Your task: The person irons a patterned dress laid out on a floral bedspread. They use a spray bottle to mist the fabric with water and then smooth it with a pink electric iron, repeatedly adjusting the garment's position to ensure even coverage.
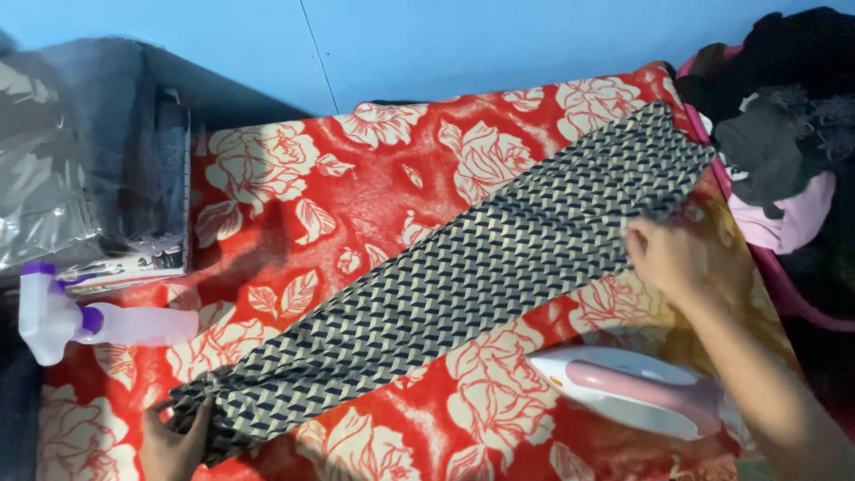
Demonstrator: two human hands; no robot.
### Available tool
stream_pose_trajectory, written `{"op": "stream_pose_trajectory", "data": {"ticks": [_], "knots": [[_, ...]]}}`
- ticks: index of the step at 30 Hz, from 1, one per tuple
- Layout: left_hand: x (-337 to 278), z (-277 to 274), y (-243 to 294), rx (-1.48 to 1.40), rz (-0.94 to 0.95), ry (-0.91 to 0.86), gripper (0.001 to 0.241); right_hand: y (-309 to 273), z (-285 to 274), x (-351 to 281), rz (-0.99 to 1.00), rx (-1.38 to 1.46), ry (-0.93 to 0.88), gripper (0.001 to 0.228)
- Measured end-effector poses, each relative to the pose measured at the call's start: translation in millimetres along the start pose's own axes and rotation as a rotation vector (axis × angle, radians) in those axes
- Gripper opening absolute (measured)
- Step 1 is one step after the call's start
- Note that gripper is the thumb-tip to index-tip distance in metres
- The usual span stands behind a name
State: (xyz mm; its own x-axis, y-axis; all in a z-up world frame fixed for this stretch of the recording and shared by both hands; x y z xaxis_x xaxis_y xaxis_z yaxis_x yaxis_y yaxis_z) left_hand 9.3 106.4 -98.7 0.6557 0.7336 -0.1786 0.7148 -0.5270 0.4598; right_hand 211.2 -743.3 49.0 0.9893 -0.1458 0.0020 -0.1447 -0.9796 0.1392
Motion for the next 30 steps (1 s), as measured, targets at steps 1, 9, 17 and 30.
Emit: {"op": "stream_pose_trajectory", "data": {"ticks": [1, 9, 17, 30], "knots": [[-10, -4, 17, 0.001, -0.013, 0.009, 0.065, 17, 20, 35, -0.015, 0.004, 0.0, 0.022], [-49, 39, 163, 0.461, 0.678, -0.015, 0.06, 11, 68, 209, -0.248, -0.066, 0.035, 0.062], [-31, 40, 138, 0.581, 0.562, -0.055, 0.038, 53, 120, 263, -0.037, -0.076, 0.002, 0.023], [-30, -18, 147, 0.565, 0.7, 0.091, 0.016, 156, 49, 229, -0.259, 0.401, 0.432, 0.026]]}}
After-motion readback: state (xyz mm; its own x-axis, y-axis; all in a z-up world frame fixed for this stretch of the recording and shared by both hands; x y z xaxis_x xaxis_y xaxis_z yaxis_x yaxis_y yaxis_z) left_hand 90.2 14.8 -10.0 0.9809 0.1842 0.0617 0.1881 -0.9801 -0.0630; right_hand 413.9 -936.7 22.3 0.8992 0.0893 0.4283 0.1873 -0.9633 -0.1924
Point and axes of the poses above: each hand's wrist, its own x-axis towards the middle knuckle, its own z-axis out of the palm, y = z × x, the point moved 8 cm from there along x, towards the middle knuckle, and after that the axes turned 4 degrees about y, right-handed, at the moved point
